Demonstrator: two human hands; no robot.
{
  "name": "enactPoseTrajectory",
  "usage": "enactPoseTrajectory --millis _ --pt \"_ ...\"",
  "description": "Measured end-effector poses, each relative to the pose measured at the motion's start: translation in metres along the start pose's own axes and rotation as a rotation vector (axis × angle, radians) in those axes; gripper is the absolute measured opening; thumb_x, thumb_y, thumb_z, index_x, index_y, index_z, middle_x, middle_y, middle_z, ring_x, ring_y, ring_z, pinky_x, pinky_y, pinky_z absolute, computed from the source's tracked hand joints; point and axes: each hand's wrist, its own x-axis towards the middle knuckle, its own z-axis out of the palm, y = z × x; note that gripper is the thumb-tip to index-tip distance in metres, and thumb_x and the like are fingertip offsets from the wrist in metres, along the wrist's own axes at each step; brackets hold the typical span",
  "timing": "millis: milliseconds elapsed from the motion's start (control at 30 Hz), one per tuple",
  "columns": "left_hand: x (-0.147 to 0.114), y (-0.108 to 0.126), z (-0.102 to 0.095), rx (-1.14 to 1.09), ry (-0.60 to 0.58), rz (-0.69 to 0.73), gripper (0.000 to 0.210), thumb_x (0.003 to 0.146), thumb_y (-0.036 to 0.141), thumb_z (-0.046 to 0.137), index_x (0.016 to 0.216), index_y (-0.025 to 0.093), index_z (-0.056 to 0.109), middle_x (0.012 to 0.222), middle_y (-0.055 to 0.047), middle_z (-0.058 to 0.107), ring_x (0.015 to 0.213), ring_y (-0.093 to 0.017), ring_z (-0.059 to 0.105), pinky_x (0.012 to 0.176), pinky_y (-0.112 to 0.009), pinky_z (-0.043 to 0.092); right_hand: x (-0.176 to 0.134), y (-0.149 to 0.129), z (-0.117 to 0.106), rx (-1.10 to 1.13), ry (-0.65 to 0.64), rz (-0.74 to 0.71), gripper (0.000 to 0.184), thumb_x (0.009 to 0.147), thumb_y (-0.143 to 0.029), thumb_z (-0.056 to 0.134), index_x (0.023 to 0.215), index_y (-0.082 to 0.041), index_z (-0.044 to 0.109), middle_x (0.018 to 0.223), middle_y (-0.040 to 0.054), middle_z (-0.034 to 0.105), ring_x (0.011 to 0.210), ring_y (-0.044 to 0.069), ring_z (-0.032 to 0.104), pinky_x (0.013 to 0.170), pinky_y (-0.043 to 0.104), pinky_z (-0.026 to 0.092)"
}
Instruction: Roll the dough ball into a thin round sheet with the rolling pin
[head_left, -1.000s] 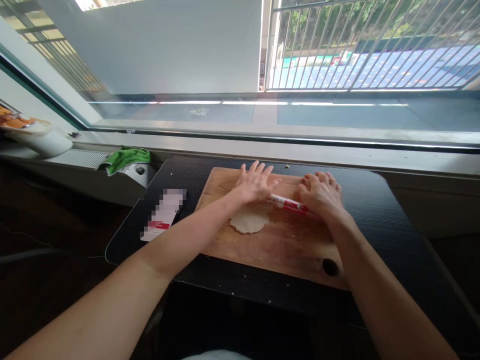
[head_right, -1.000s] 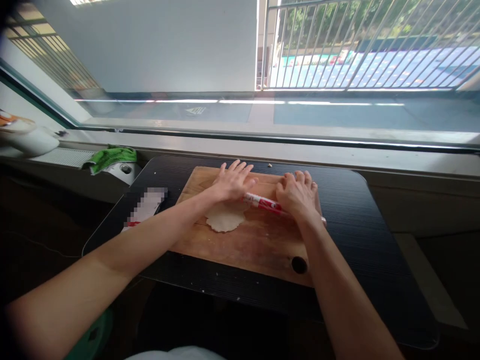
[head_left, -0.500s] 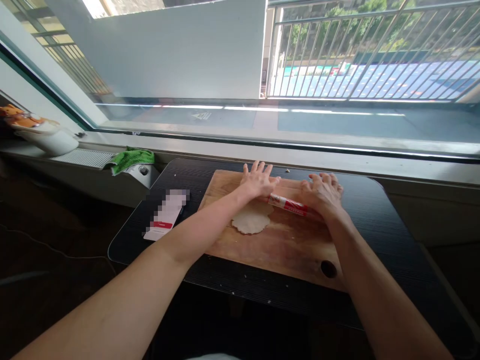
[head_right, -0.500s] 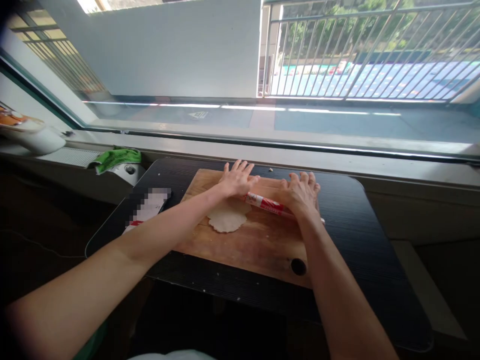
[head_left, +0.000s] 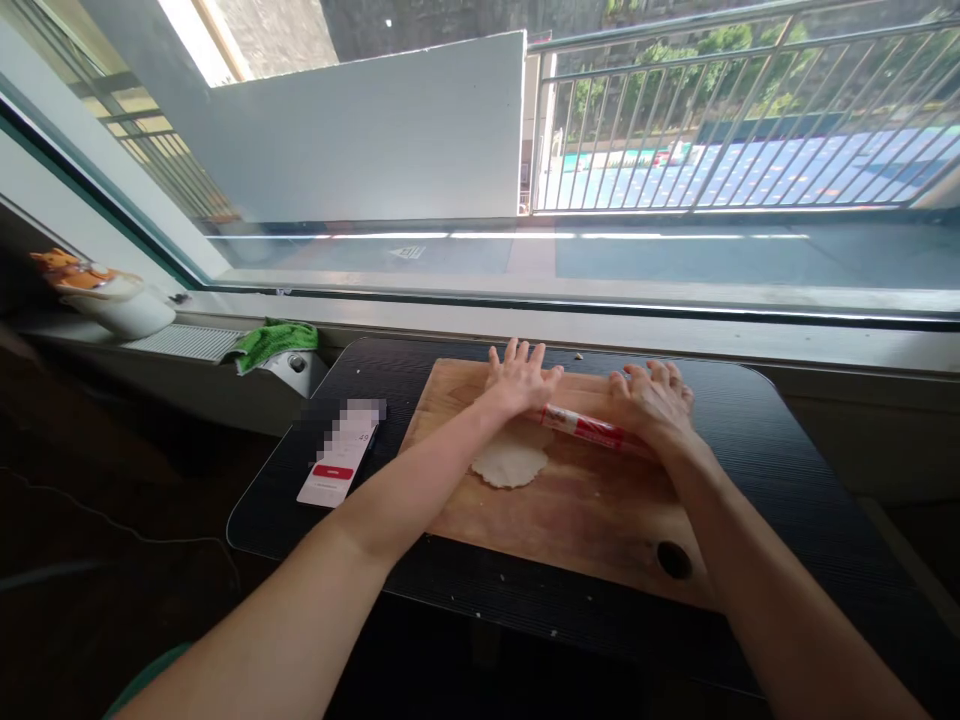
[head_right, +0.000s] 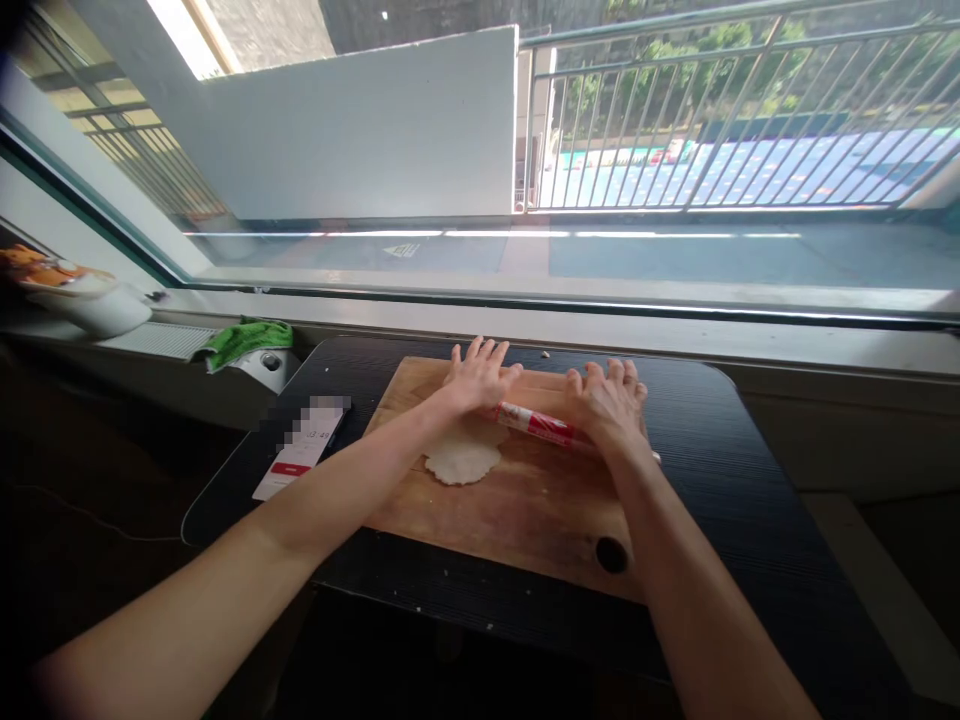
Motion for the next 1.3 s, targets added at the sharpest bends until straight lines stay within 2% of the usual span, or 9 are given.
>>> enactPoseTrajectory --millis 200,433,567,667,767,900,1000,1133,1300 --pt "-0.062 -0.008 0.016 0.057 0.155 0.108 0.064 0.102 0.055 0.027 0.156 0.023 0.039 0.165 -0.009 0.035 0.156 -0.029 0.02 0.125 -0.062 0.011 -0.06 0.008 0.01 -0.082 0.118 -0.25 0.055 0.1 -0.048 0.029 0.135 -0.02 0.062 0.154 0.0131 0.047 0.15 0.032 0.028 0.119 0.053 0.029" --pt "0.01 0.0 -0.001 0.013 -0.028 -0.001 0.07 0.101 0.056 0.022 0.159 0.017 0.031 0.166 -0.012 0.03 0.157 -0.029 0.016 0.125 -0.061 0.013 0.007 0.002 0.003 0.006 0.054 -0.026 0.059 0.1 -0.047 0.029 0.142 -0.016 0.055 0.157 0.0175 0.043 0.15 0.036 0.026 0.116 0.06 0.028" --pt "-0.03 -0.004 0.005 0.024 -0.008 0.085 0.071 0.102 0.057 0.021 0.158 0.016 0.033 0.166 -0.012 0.031 0.156 -0.03 0.018 0.125 -0.061 0.012 -0.03 0.006 0.006 -0.012 0.015 -0.131 0.058 0.1 -0.048 0.026 0.14 -0.018 0.057 0.154 0.0148 0.047 0.149 0.033 0.03 0.118 0.055 0.029" --pt "-0.056 -0.008 0.012 0.07 0.093 0.123 0.065 0.102 0.055 0.024 0.157 0.022 0.037 0.165 -0.009 0.033 0.156 -0.029 0.018 0.125 -0.061 0.01 -0.062 0.009 0.011 -0.034 0.146 -0.292 0.052 0.099 -0.047 0.031 0.135 -0.022 0.06 0.153 0.0122 0.049 0.151 0.031 0.028 0.12 0.053 0.027" --pt "-0.027 -0.005 0.007 0.044 0.046 0.096 0.068 0.101 0.058 0.024 0.157 0.021 0.035 0.165 -0.01 0.033 0.156 -0.029 0.02 0.125 -0.062 0.012 -0.041 0.008 0.01 0.005 0.217 -0.27 0.052 0.099 -0.047 0.033 0.135 -0.022 0.06 0.152 0.0129 0.05 0.151 0.033 0.026 0.118 0.056 0.028" --pt "0.019 0.0 -0.002 0.018 -0.007 0.024 0.068 0.102 0.053 0.022 0.159 0.017 0.03 0.167 -0.011 0.028 0.157 -0.028 0.014 0.125 -0.061 0.012 0.003 0.005 0.005 0.072 0.122 -0.06 0.057 0.1 -0.046 0.029 0.14 -0.016 0.057 0.154 0.0159 0.047 0.149 0.035 0.029 0.117 0.058 0.029" --pt "-0.005 -0.003 0.004 0.006 -0.015 0.069 0.067 0.103 0.052 0.021 0.159 0.018 0.031 0.167 -0.01 0.029 0.157 -0.028 0.016 0.125 -0.062 0.013 -0.02 0.008 0.006 0.067 0.04 -0.112 0.058 0.1 -0.047 0.028 0.14 -0.017 0.057 0.154 0.014 0.049 0.149 0.033 0.031 0.118 0.054 0.031" --pt "-0.038 -0.007 0.011 0.044 0.079 0.123 0.065 0.102 0.053 0.026 0.157 0.02 0.036 0.165 -0.01 0.034 0.155 -0.029 0.021 0.125 -0.062 0.011 -0.053 0.013 0.011 0.037 0.155 -0.282 0.051 0.1 -0.047 0.032 0.134 -0.025 0.061 0.151 0.0071 0.053 0.15 0.028 0.031 0.119 0.048 0.032" --pt "0.015 0.0 -0.001 0.034 -0.014 0.038 0.066 0.102 0.052 0.024 0.159 0.02 0.03 0.167 -0.009 0.028 0.157 -0.027 0.015 0.125 -0.06 0.012 0.01 0.013 0.008 0.209 0.065 -0.027 0.052 0.097 -0.043 0.034 0.134 -0.019 0.062 0.143 0.0145 0.059 0.139 0.032 0.044 0.116 0.052 0.035"
